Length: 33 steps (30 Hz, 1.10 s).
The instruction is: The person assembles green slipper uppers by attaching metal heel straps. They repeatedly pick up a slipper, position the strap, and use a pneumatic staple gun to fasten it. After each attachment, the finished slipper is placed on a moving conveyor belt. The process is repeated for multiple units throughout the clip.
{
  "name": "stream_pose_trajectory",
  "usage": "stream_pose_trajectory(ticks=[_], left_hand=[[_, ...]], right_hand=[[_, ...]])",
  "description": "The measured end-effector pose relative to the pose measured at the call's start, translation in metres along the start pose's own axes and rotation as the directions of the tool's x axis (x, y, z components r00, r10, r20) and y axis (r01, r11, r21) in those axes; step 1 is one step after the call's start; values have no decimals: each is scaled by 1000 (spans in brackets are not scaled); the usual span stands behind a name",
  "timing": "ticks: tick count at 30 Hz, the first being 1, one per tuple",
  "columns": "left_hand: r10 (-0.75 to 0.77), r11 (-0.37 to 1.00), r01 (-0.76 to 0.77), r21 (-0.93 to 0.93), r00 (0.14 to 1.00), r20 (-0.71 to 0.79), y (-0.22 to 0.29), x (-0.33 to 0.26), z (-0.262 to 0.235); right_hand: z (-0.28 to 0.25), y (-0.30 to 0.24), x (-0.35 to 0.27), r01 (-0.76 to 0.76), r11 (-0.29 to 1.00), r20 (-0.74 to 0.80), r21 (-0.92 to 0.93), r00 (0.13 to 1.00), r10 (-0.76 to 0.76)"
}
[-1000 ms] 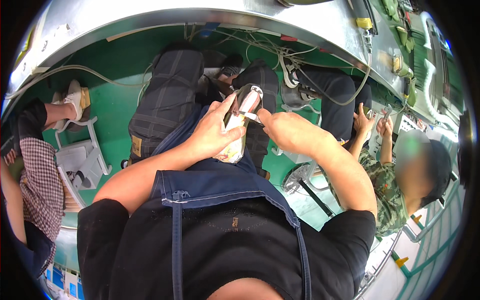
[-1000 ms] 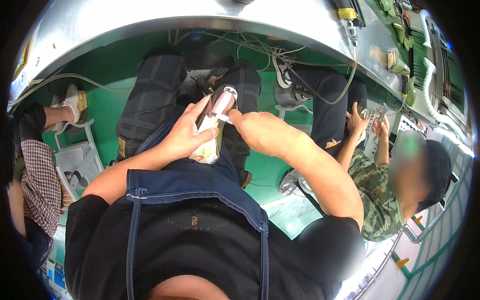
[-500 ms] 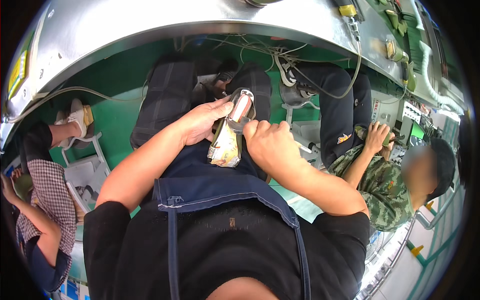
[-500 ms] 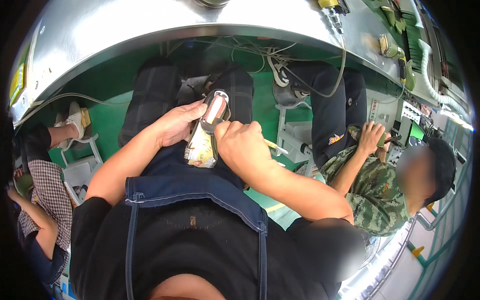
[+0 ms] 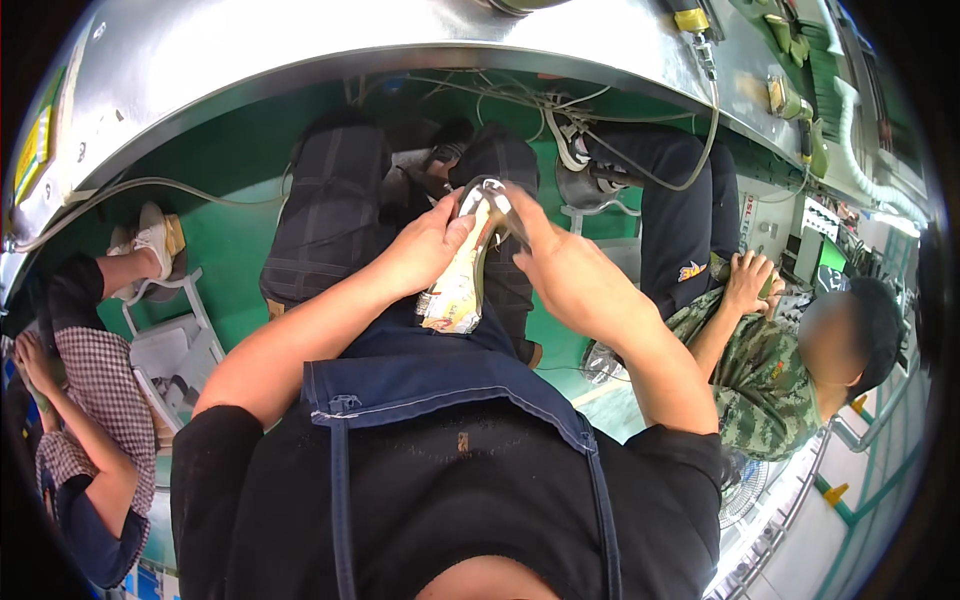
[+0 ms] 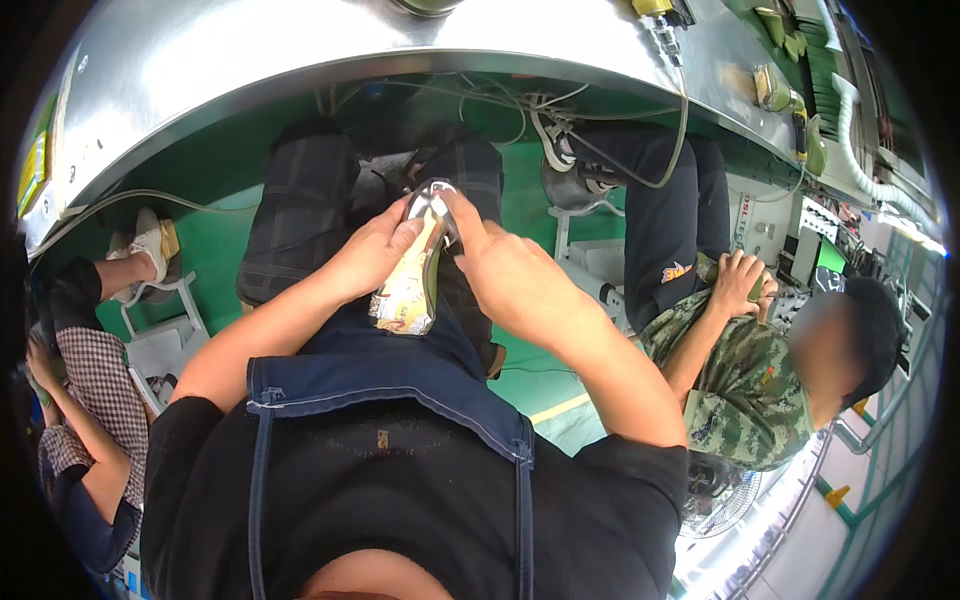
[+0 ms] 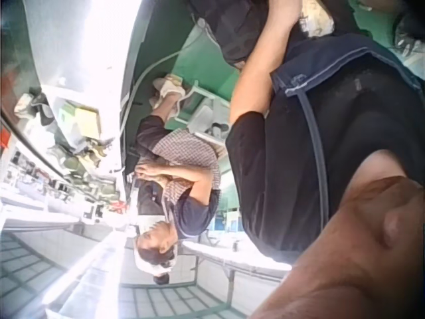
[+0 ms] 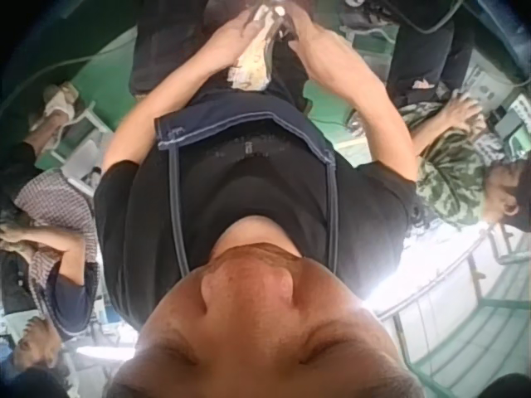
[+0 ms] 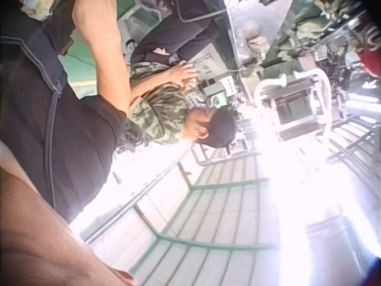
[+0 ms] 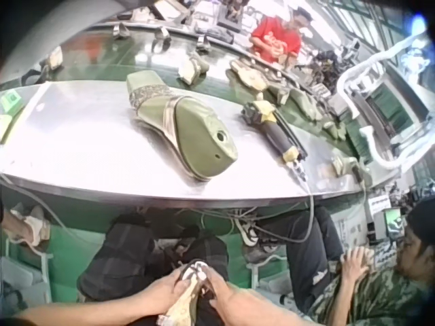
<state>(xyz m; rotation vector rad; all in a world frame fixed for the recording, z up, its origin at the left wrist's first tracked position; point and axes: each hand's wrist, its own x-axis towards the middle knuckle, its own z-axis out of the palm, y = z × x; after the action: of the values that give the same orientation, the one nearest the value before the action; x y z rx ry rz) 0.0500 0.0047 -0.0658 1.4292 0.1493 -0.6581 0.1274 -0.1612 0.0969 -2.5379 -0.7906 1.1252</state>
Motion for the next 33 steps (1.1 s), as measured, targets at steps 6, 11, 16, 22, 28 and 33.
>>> stream_pose_trajectory(ticks=[6, 11, 16, 22, 28, 33], left_hand=[[-66, 981, 87, -175, 990, 123, -16, -16, 5], [-54, 951, 105, -292, 983, 178, -14, -25, 7], [86, 940, -51, -338, 992, 89, -30, -18, 39], [-58, 901, 18, -434, 995, -80, -5, -8, 35], [436, 866, -353, 354, 880, -190, -1, 8, 7], [361, 911, -305, 277, 915, -180, -3, 18, 15]], right_hand=[[37, 7, 12, 40, 983, 27, -178, 999, -36], [50, 2, 1, 67, 981, -30, -183, 997, -74], [41, -2, -20, -79, 973, -306, 217, 941, 145], [36, 17, -47, -298, 931, -162, 212, 928, 335], [45, 30, -37, -375, 885, -30, 276, 917, 398], [39, 34, -26, -262, 802, 50, 537, 959, 279]])
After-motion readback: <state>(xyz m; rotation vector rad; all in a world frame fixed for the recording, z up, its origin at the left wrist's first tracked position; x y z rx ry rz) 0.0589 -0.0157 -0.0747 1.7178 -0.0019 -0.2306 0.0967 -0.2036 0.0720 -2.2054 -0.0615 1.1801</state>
